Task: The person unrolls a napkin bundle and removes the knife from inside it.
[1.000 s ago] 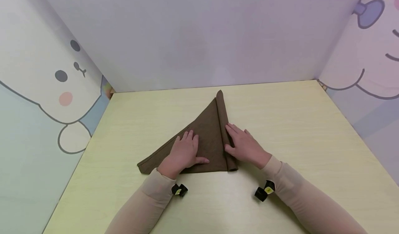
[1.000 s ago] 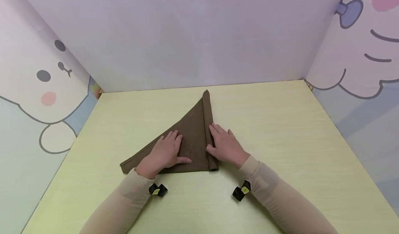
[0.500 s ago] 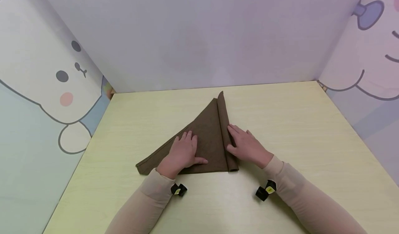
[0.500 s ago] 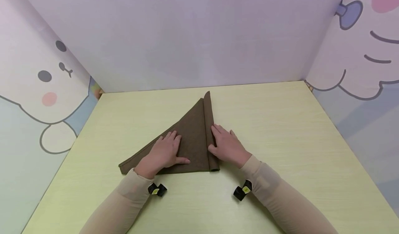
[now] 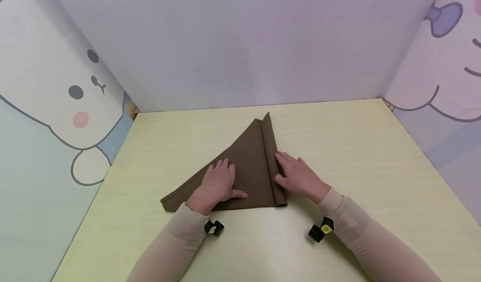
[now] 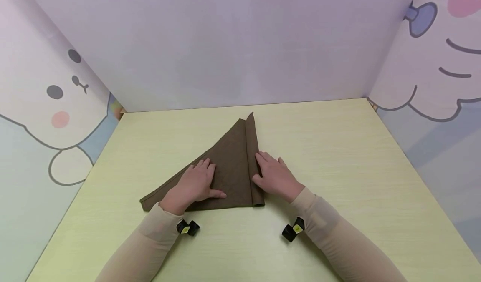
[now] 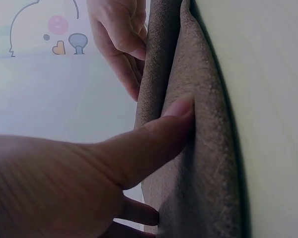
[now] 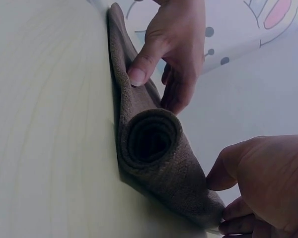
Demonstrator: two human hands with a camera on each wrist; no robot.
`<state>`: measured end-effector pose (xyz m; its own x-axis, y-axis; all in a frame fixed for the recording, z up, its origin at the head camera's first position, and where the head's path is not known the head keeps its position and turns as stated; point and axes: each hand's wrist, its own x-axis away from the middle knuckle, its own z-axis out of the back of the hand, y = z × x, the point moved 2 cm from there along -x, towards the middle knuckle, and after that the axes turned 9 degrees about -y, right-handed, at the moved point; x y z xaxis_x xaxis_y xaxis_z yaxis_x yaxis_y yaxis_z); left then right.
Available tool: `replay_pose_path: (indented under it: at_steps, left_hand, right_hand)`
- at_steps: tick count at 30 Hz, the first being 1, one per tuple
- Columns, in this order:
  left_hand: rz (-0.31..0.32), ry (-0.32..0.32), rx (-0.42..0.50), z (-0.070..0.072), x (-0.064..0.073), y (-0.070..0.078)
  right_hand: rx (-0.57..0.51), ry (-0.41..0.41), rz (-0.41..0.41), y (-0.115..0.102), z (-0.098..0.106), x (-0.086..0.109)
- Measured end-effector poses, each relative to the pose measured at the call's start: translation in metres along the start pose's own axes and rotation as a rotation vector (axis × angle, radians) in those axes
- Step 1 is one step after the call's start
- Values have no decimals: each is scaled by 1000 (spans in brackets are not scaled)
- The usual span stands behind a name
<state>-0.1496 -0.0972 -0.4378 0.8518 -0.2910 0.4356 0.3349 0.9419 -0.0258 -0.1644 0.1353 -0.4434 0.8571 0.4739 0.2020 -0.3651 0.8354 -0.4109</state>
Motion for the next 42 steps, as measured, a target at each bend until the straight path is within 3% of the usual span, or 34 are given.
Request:
replay_pose_path:
  at_steps: [15, 24, 33, 42]
  left_hand:
    - [0, -15, -18, -2, 2, 3]
    - [-82, 86, -17, -8, 0, 23]
    - [-137, 61, -50, -13, -1, 30]
    - [-142, 26, -22, -12, -3, 30]
  right_hand:
    - [5, 11, 12, 3, -2, 0]
    - [31, 60, 85, -2, -6, -2]
    - [63, 78, 139, -7, -17, -3]
    - [106, 90, 130, -5, -19, -4]
